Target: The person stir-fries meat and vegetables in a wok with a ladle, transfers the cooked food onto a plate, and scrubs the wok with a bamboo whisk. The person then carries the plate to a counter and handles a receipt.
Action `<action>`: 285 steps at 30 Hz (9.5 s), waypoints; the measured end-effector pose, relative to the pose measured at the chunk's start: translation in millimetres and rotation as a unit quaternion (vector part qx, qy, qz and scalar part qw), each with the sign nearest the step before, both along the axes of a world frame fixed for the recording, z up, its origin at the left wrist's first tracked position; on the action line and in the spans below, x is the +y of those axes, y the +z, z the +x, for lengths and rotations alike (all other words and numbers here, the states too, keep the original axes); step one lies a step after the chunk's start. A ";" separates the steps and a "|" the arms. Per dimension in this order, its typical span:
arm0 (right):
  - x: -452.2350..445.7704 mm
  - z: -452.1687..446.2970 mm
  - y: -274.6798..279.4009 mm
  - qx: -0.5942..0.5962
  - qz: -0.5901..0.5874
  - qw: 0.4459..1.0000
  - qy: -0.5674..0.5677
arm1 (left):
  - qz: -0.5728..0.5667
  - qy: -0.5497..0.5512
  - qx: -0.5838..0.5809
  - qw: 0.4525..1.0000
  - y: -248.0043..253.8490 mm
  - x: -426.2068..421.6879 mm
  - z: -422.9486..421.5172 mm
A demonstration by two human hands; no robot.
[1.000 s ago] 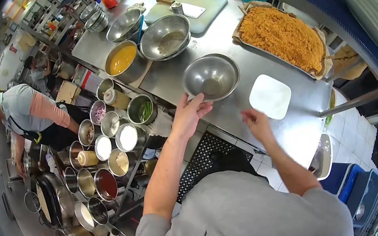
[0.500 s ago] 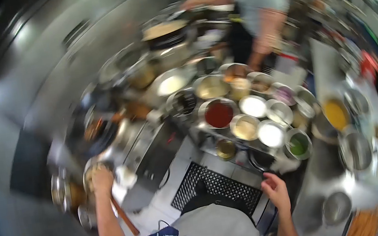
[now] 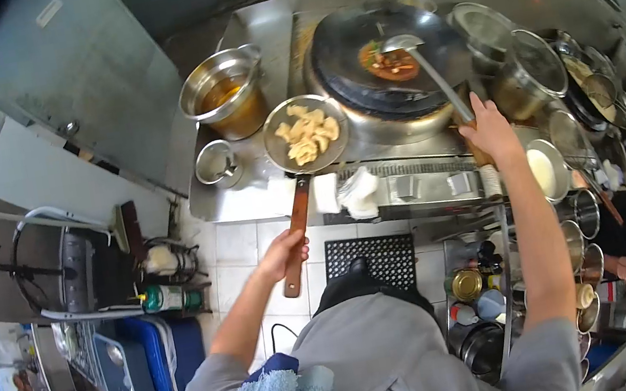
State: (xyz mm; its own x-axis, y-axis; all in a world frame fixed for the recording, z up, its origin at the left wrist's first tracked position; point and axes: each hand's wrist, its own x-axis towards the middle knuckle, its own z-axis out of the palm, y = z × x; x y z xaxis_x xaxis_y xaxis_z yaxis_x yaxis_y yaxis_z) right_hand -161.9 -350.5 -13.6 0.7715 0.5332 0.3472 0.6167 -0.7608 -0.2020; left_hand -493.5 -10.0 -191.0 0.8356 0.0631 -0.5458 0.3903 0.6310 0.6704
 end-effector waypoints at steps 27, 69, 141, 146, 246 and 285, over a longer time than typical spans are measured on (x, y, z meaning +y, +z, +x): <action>-0.2 18.4 -17.6 0.662 0.593 0.449 0.087 | 0.703 0.085 -0.100 0.699 174.9 -58.4 231.1; 13.7 341.1 -27.7 0.309 0.333 0.882 -0.129 | 0.696 0.011 0.034 0.717 83.3 -53.4 52.9; -305.4 -165.3 -46.6 0.511 0.581 0.588 -0.235 | 0.128 -0.246 -0.087 0.957 -7.6 -452.4 396.8; -310.3 -166.8 -56.2 0.516 0.604 0.569 -0.215 | 0.128 -0.242 -0.090 0.958 -8.5 -453.4 393.9; -71.2 9.5 88.1 0.532 0.005 0.838 0.123 | -0.153 0.153 -0.014 0.976 85.6 -116.9 355.9; -36.1 51.5 69.0 0.445 -0.036 0.884 0.139 | -0.106 0.116 -0.018 0.987 118.3 -117.4 324.3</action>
State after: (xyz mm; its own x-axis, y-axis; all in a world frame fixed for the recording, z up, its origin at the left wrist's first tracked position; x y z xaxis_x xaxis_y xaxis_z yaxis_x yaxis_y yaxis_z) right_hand -110.4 -386.6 55.5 0.5572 0.7415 -0.3737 0.4034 -0.6352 -0.6587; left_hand -169.3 -127.4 -72.8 0.8313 0.1426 -0.5372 0.1973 0.8278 0.5252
